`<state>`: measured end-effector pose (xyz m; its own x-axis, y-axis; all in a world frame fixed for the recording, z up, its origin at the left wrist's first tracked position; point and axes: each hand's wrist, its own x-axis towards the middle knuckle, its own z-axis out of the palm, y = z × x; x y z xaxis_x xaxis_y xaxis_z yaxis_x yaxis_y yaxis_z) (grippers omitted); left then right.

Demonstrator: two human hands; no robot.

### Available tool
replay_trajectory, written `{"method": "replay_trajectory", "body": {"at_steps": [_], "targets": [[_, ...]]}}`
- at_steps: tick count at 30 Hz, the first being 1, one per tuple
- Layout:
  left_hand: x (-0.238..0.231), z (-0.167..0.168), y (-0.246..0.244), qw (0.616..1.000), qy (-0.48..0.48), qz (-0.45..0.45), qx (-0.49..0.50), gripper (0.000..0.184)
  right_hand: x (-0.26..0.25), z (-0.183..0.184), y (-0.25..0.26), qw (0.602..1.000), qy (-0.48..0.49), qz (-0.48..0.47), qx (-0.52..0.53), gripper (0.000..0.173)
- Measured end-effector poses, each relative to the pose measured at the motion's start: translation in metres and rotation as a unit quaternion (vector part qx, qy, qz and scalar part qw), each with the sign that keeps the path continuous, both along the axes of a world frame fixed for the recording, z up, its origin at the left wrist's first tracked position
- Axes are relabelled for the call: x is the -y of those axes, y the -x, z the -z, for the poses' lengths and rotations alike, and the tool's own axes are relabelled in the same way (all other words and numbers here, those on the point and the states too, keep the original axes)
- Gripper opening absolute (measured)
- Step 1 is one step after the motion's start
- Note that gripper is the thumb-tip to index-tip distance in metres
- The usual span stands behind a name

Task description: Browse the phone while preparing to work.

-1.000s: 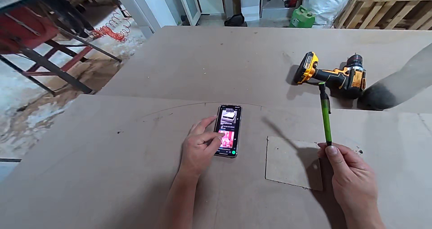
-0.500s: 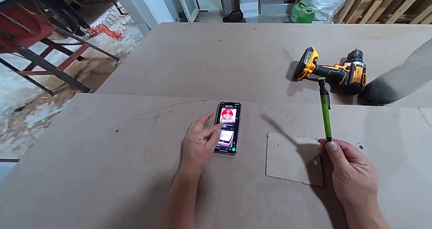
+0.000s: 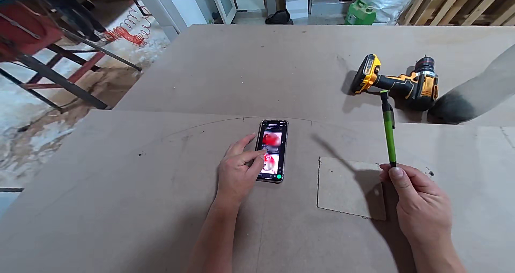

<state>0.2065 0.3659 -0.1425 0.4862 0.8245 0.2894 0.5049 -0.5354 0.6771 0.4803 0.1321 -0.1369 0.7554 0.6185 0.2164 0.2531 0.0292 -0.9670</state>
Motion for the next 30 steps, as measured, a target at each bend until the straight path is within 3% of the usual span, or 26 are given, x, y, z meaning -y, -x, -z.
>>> {"method": "replay_trajectory", "body": {"at_steps": [7, 12, 17, 24, 30], "targets": [[-0.0007, 0.0016, 0.0005, 1.000, -0.003, 0.007, 0.030, 0.019, -0.0003, -0.0001, 0.0003, 1.000, 0.001, 0.001, 0.003, 0.024], [-0.0020, -0.0020, 0.0010, 0.997, 0.027, -0.001, 0.072, 0.029, -0.0007, -0.0010, 0.0005, 1.000, -0.002, 0.002, -0.004, 0.024], [-0.0018, -0.0005, 0.0014, 0.999, 0.010, 0.005, 0.047, 0.031, 0.0003, 0.0003, 0.0001, 1.000, -0.002, 0.002, -0.002, 0.025], [-0.0038, -0.0002, -0.0057, 0.997, 0.025, -0.008, -0.074, 0.045, 0.0004, 0.0005, 0.0009, 1.000, 0.001, -0.003, 0.001, 0.025], [-0.0037, -0.0019, -0.0028, 0.998, 0.057, 0.001, -0.015, 0.048, 0.0009, 0.0005, 0.0007, 1.000, 0.004, -0.002, 0.002, 0.025]]}}
